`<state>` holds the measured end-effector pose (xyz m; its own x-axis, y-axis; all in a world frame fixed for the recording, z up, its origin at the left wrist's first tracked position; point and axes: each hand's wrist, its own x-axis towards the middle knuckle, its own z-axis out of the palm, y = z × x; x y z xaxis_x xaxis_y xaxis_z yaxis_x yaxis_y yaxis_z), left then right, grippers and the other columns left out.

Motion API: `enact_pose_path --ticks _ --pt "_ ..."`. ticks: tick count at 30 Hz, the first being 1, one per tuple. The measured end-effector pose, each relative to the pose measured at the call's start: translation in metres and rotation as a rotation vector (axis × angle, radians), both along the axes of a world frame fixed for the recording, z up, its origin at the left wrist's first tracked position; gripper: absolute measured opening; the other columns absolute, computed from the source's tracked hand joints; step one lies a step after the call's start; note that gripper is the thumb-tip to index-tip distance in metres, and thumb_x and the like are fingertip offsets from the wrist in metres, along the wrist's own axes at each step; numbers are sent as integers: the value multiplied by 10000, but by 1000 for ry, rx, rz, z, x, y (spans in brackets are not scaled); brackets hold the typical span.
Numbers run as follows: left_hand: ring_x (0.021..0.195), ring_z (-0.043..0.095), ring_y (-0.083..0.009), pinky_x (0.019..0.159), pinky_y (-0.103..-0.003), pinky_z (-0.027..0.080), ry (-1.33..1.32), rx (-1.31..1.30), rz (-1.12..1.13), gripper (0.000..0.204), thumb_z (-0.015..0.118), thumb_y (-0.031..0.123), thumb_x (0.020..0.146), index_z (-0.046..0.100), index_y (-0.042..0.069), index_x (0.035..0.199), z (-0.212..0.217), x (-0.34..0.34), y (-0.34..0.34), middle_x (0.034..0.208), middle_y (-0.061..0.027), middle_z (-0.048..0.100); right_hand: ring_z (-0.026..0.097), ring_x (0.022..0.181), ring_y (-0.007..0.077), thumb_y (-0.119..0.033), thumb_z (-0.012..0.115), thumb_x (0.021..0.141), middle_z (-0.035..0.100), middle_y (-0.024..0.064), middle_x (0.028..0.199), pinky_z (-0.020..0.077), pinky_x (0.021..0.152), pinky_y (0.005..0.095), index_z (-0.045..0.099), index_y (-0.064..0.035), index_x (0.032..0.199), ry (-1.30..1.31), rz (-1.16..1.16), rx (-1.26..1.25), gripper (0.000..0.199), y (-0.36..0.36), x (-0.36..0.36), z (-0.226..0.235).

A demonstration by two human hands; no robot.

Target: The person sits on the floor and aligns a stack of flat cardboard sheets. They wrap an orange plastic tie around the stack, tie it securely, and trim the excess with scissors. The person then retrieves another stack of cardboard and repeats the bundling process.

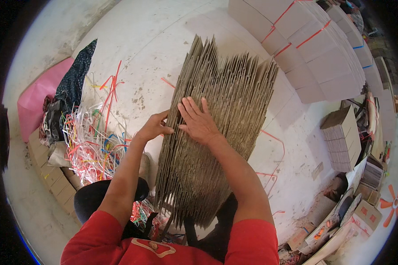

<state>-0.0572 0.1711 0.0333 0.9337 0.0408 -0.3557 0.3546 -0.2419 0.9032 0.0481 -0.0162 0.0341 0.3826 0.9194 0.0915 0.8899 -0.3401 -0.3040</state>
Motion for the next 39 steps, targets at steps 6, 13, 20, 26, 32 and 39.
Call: enact_pose_path --ticks 6,13,20,26,32,39 --pt "738 617 -197 636 -327 510 -100 57 116 659 704 58 684 439 -2 1284 -9 -7 9 936 -115 646 226 1350 271 -459 513 852 319 143 1414 90 1101 534 370 -5 1336 -66 3 21 679 -2 1 -4" --pt "798 607 -426 684 -449 492 -94 559 156 713 641 38 670 326 -125 1289 -20 -7 -11 826 -300 600 229 1348 281 -461 531 843 336 149 1402 104 1093 538 399 5 1316 -65 10 65 676 -1 2 -7" --pt "767 606 -421 673 -453 492 -45 645 36 714 624 36 684 313 -102 1311 -4 10 -34 779 -289 600 211 1357 284 -444 505 865 316 148 1421 92 1101 532 371 6 1336 -42 -2 31 665 1 0 -7" --pt "839 603 -422 745 -459 484 20 609 -21 722 646 123 721 310 -98 1320 0 15 -30 867 -302 605 201 1369 266 -427 511 863 289 143 1441 90 1104 527 330 -14 1364 5 22 15 674 2 7 -8" --pt "1007 585 -371 851 -394 467 -102 536 2 844 748 208 698 290 -74 1348 -7 6 -23 1082 -294 571 172 1384 235 -421 515 863 260 111 1467 69 1110 522 298 -45 1389 -1 135 -135 682 -16 6 10" --pt "1034 592 -258 880 -317 460 -147 217 85 864 791 112 655 322 -2 1371 -12 4 -15 1130 -223 586 147 1389 225 -449 499 865 254 95 1472 16 1119 515 307 -43 1386 -40 179 -139 688 -28 6 11"
